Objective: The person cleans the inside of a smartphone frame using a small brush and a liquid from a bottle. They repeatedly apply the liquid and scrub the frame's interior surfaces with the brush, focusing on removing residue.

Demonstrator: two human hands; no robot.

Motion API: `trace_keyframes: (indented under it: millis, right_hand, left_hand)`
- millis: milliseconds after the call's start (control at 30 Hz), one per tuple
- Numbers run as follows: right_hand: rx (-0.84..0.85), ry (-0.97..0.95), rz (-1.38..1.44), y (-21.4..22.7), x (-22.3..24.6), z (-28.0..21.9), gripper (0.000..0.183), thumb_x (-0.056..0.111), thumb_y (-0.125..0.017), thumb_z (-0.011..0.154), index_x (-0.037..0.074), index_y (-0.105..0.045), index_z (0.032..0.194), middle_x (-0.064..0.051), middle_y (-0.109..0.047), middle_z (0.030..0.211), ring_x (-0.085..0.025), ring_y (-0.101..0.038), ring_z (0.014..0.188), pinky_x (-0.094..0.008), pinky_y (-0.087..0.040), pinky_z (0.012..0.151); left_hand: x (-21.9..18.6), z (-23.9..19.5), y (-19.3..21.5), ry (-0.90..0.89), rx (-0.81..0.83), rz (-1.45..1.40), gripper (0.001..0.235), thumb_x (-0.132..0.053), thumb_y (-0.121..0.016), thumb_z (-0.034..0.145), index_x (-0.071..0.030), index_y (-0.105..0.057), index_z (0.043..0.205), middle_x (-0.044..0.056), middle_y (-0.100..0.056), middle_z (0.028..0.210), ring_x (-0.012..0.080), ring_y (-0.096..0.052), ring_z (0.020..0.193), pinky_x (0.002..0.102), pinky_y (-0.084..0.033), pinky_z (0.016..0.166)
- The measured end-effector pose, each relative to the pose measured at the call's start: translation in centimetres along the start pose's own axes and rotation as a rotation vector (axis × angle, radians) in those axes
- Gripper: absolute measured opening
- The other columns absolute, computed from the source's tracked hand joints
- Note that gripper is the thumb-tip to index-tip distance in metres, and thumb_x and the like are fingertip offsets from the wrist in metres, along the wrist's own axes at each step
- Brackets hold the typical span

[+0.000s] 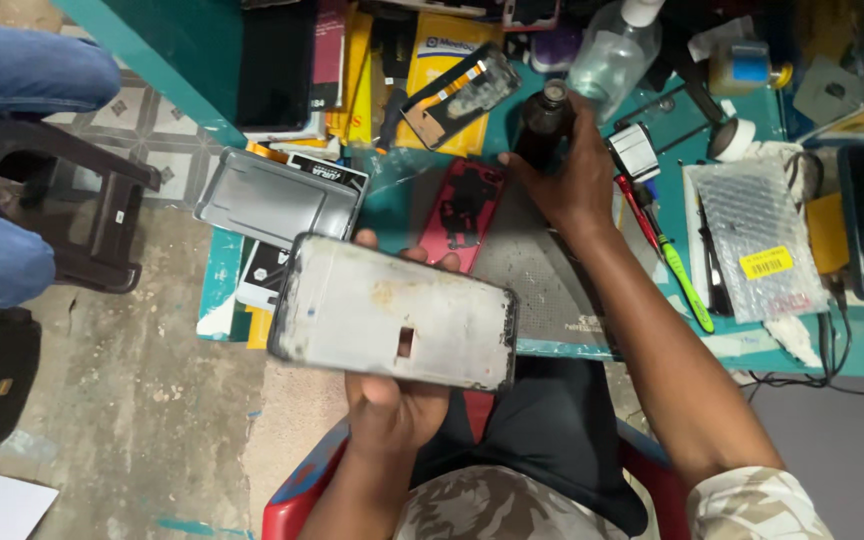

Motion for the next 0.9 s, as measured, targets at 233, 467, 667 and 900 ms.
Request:
trace_keyframes:
  millis: [233,467,667,900]
  right_hand:
    - [-0.121,-0.023,0.071,1.9,1.4,-1.0,0.075,0.019,-0.1,0.085,0.007,-0.051,0.139,-0.015,-0.072,0.123,-0.03,-0.075,0.113,-0.04,-0.059,0.099]
    - [-0.225,0.29,-0.01,12.4,6.6,-6.0,0.067,0.007,-0.093,0.085,0.004,-0.052,0.138,-0.018,-0.062,0.131,-0.034,-0.064,0.121,-0.041,-0.055,0.106]
    - [-0.115,0.353,-0.197,16.8,10.5,-7.2,0.057,0.0,-0.086,0.076,0.005,-0.056,0.124,-0.018,-0.065,0.124,-0.038,-0.065,0.121,-0.049,-0.055,0.108]
    - [-0.109,0.423,-0.338,17.4,11.7,-7.9,0.044,-0.007,-0.087,0.078,0.008,-0.066,0.114,-0.013,-0.067,0.122,-0.036,-0.064,0.122,-0.053,-0.052,0.11]
  left_hand:
    - [-0.6,-1.3,0.6,-0.022,0.04,0.035,0.118,-0.059,-0.088,0.075,-0.017,-0.018,0.16,0.009,-0.04,0.151,0.0391,-0.039,0.148,0.062,-0.039,0.122]
    - [1.2,-0.6,0.9,-0.208,0.175,0.099,0.113,-0.067,-0.082,0.075,-0.024,-0.026,0.163,0.017,-0.042,0.151,0.0391,-0.042,0.143,0.056,-0.037,0.124]
    - [1.5,-2.3,1.3,-0.004,0.178,-0.092,0.114,-0.052,-0.093,0.07,-0.031,-0.027,0.159,0.015,-0.037,0.153,0.0401,-0.038,0.149,0.061,-0.042,0.122]
    - [2.2,-2.3,0.9,-0.026,0.231,-0.045,0.118,-0.056,-0.091,0.068,-0.029,-0.025,0.162,0.016,-0.039,0.152,0.0392,-0.04,0.15,0.059,-0.042,0.122]
Point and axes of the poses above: each hand's wrist, its own z-axis towards the middle knuckle, its own y-axis out of the back of the hand, x = y × z, the point moved 2 cm from there along z, towards the middle knuckle
